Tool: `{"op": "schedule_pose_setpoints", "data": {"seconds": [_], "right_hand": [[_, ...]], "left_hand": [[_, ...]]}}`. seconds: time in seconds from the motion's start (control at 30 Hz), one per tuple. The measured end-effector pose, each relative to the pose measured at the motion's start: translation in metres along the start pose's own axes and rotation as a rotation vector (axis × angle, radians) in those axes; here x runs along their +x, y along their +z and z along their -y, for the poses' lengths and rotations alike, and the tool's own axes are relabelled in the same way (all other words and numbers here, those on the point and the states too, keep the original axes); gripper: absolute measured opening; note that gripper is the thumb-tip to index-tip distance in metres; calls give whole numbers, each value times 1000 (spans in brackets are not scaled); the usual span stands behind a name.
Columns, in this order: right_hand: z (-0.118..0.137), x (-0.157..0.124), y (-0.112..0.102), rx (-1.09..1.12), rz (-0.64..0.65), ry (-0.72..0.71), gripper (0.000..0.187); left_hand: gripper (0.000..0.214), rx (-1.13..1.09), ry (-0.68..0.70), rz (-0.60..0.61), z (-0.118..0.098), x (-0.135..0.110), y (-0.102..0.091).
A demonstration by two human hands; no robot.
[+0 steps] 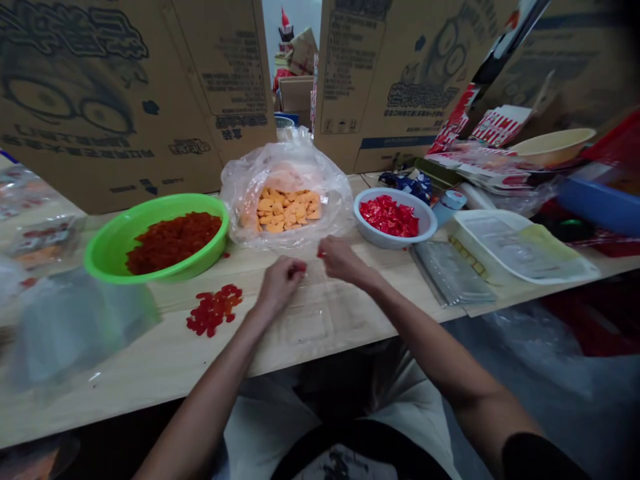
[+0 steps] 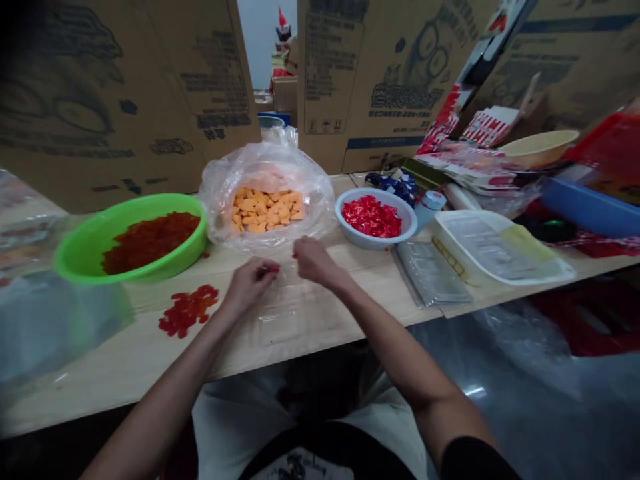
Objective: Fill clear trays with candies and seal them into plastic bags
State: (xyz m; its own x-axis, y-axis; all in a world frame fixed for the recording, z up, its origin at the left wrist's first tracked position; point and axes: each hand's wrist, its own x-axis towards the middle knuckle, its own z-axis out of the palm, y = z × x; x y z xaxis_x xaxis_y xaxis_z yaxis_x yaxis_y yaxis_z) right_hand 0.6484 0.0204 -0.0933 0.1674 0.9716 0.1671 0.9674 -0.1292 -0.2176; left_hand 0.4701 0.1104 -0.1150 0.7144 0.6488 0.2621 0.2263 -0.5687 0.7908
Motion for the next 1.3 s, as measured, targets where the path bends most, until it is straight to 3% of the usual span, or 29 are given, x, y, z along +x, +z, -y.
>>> {"op": "schedule_pose_setpoints", "data": {"seconds": [0.1,0.2,0.27,0.37,0.43,0.5,0.63,0.77,0.87,0.97,1.03,1.1,1.13,1.2,1.3], "right_hand": [[-62,-47,-7,-24,-53,52,23],[-94,-75,0,-42,-3,45,27],[-99,-82,6,-38,23,25,29],[-97,-83,14,-55,48,-2,27],[-94,-80,18,-78,79,-20,27],[-92,-78,19,-82,96,-29,28],[-89,-77,19,-101,101,-21,25],[-88,-81,19,-117,64,-58,22],[-92,-88,25,-90,6,-92,17],[-103,-93,35,-46,-136,-118,16],[-111,-98,38,-50,-256,-103,21],[-116,-104,36,-60,-338,-91,24],[-116,-107,34,-57,-368,-93,24],[-113,-114,29,-27,-409,-120,22],[-104,-121,28,46,-410,-139,19]], "left_hand": [[20,19,19,154,-28,17,57],[18,132,-4,210,-41,32,81],[17,227,-51,162,-37,41,72],[16,330,-164,92,-19,47,36],[14,364,-200,122,-9,45,14],[14,355,-173,204,-1,40,4],[18,355,-47,359,7,29,19],[22,450,41,422,5,15,37],[23,487,45,422,2,4,29],[26,482,50,283,9,9,-12],[32,542,-25,63,18,22,-62],[37,699,-215,-134,31,38,-120],[40,787,-339,-142,39,47,-147],[46,829,-463,-69,56,64,-189],[49,790,-509,147,82,81,-212]]}}
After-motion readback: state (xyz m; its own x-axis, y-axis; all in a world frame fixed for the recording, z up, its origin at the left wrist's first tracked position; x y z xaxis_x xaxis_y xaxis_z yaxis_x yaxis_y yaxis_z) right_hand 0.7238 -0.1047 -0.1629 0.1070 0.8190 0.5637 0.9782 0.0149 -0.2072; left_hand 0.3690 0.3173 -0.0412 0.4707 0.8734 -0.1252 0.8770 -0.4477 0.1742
